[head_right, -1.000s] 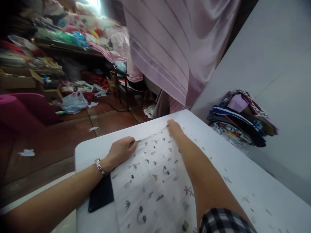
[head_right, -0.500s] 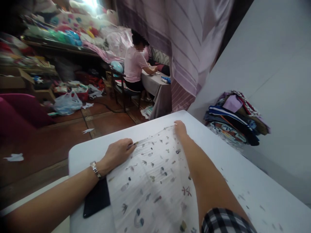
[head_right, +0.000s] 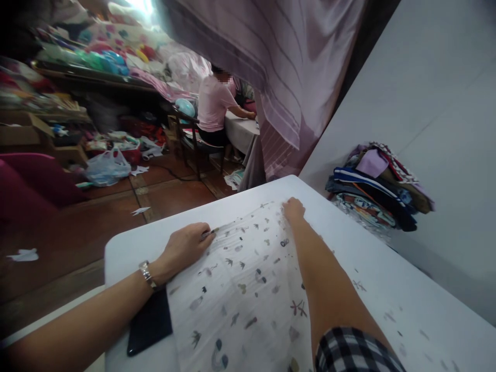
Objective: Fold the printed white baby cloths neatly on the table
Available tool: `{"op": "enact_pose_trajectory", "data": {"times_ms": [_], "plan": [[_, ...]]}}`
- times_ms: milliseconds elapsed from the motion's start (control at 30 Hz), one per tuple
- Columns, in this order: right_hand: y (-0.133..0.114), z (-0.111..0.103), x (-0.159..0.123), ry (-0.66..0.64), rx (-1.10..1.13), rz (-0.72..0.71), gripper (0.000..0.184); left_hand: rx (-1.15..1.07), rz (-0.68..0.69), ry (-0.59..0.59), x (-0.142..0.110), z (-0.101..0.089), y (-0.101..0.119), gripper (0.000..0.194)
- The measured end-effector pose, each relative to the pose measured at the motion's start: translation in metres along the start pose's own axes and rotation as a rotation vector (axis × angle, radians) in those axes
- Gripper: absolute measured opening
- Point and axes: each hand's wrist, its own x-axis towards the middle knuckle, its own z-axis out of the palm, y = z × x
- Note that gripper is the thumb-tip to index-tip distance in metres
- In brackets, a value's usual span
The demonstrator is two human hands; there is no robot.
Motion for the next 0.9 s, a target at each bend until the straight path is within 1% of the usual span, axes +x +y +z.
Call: {"op": "enact_pose_trajectory", "data": {"times_ms": [200, 333, 433, 500, 600, 667, 700, 767, 833, 900], "plan": [[-0.005, 0.000, 0.008, 0.096, 0.074, -0.010, 0.025, -0.033, -0.010, -0.016, 0.000, -0.001, 0.000, 0.021], [-0.002, 0.001, 0.009, 0.072, 0.052, -0.019, 0.026, -0.031, 0.004, -0.009, 0.000, -0.001, -0.001, 0.019], [-0.002, -0.002, 0.003, 0.071, 0.032, -0.035, 0.034, -0.026, 0.005, -0.009, 0.000, 0.000, -0.001, 0.018], [-0.007, -0.004, -0.008, 0.099, 0.047, -0.113, 0.040, -0.023, 0.009, -0.006, 0.000, 0.000, -0.001, 0.019], [-0.019, -0.002, -0.036, 0.135, 0.093, -0.371, 0.038, -0.031, 0.011, -0.008, 0.000, -0.001, -0.001, 0.019], [-0.029, 0.003, -0.057, 0.112, 0.102, -0.542, 0.032, -0.038, 0.007, -0.022, -0.001, -0.002, 0.000, 0.019], [-0.033, 0.005, -0.066, 0.090, 0.091, -0.599, 0.029, -0.040, 0.003, -0.027, -0.001, -0.003, 0.000, 0.019], [-0.041, 0.008, -0.076, 0.054, 0.050, -0.671, 0.027, -0.040, -0.004, -0.035, -0.001, -0.005, 0.001, 0.019], [-0.047, 0.007, -0.078, 0.021, -0.003, -0.675, 0.028, -0.039, -0.017, -0.043, -0.001, -0.006, 0.002, 0.019], [-0.051, 0.004, -0.073, -0.010, -0.043, -0.662, 0.028, -0.038, -0.023, -0.050, -0.001, -0.007, 0.003, 0.020]]}}
